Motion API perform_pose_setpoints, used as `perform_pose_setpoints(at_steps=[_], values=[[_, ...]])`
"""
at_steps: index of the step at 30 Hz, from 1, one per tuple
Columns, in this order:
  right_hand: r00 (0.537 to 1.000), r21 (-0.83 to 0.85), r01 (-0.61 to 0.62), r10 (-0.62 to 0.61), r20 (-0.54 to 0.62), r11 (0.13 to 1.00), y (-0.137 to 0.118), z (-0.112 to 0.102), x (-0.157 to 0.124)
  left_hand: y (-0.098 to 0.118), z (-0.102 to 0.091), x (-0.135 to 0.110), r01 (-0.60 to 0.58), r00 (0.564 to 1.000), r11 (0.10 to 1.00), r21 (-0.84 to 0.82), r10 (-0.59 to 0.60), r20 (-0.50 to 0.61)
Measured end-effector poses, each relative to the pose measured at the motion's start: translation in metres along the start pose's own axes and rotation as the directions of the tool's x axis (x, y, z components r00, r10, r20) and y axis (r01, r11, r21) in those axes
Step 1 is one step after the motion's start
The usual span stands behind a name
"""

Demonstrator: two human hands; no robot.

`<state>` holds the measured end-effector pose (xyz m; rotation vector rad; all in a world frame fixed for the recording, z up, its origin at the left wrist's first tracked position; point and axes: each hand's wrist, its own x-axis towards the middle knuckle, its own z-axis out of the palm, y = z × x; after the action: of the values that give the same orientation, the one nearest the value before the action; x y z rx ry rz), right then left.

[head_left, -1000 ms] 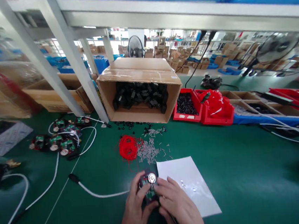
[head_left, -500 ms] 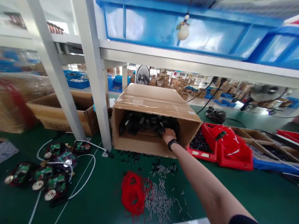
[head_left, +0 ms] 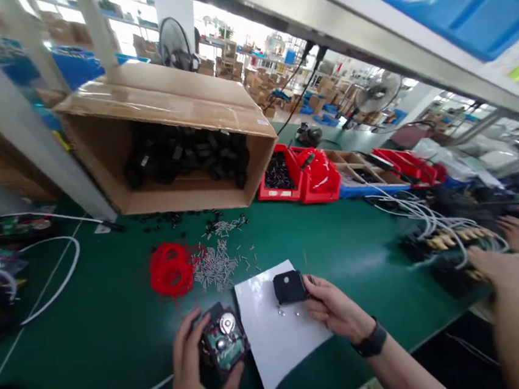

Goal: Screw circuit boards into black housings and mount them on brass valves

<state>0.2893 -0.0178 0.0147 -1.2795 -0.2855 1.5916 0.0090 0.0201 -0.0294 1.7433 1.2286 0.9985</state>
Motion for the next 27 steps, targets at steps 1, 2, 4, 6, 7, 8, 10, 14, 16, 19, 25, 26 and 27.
perform_pose_setpoints(at_steps=[1,2,4,6,7,8,10,14,16,19,25,26,27], values=[[0.999,-0.007,-0.036,0.036,0.008,0.999,0.007,-0.007,-0.008,-0.001,0.000,0.001,-0.004,1.000,1.000,0.014,0.004,0.013],[0.998,-0.032,-0.066,0.067,0.019,0.997,0.012,-0.012,-0.015,-0.002,-0.001,0.002,-0.007,1.000,1.000,0.022,0.006,0.027],[0.994,-0.108,-0.098,0.103,0.037,0.989,0.017,-0.018,-0.022,-0.003,-0.002,0.003,-0.011,0.999,0.999,0.032,0.010,0.039],[0.992,-0.229,-0.098,0.112,0.050,0.968,0.017,-0.018,-0.024,-0.003,-0.003,0.003,-0.007,1.000,0.999,0.048,0.006,0.029],[0.991,-0.275,-0.099,0.121,0.062,0.956,0.015,-0.017,-0.023,-0.003,-0.003,0.002,-0.003,1.000,0.999,0.053,0.002,0.029],[0.988,-0.330,-0.099,0.132,0.080,0.939,0.013,-0.015,-0.022,-0.002,-0.003,0.001,0.008,0.999,0.998,0.054,-0.009,0.034],[0.983,-0.517,-0.045,0.129,0.128,0.855,0.007,-0.007,-0.019,0.000,-0.002,-0.001,0.038,0.997,0.998,0.043,-0.041,0.063],[0.958,-0.909,0.264,-0.196,0.209,0.322,0.002,0.020,-0.018,0.006,-0.002,-0.007,0.062,0.994,0.998,0.012,-0.063,0.084],[0.897,-0.967,0.247,-0.393,0.202,0.067,0.009,0.031,-0.025,0.009,-0.003,-0.009,0.036,0.996,0.999,0.022,-0.038,0.080],[0.865,-0.986,0.108,-0.477,0.158,-0.130,0.032,0.038,-0.041,0.011,-0.005,-0.010,0.010,0.997,0.999,0.041,-0.013,0.078],[0.851,-0.987,0.142,-0.500,0.162,-0.078,0.061,0.035,-0.051,0.009,-0.005,-0.011,0.033,0.996,0.999,0.023,-0.035,0.084],[0.836,-0.976,0.212,-0.527,0.153,0.053,0.059,0.037,-0.050,0.010,-0.005,-0.012,0.043,0.995,0.999,-0.005,-0.042,0.089],[0.836,-0.927,0.293,-0.534,0.129,0.235,0.056,0.039,-0.049,0.012,-0.006,-0.012,0.049,0.994,0.998,-0.030,-0.046,0.095]])
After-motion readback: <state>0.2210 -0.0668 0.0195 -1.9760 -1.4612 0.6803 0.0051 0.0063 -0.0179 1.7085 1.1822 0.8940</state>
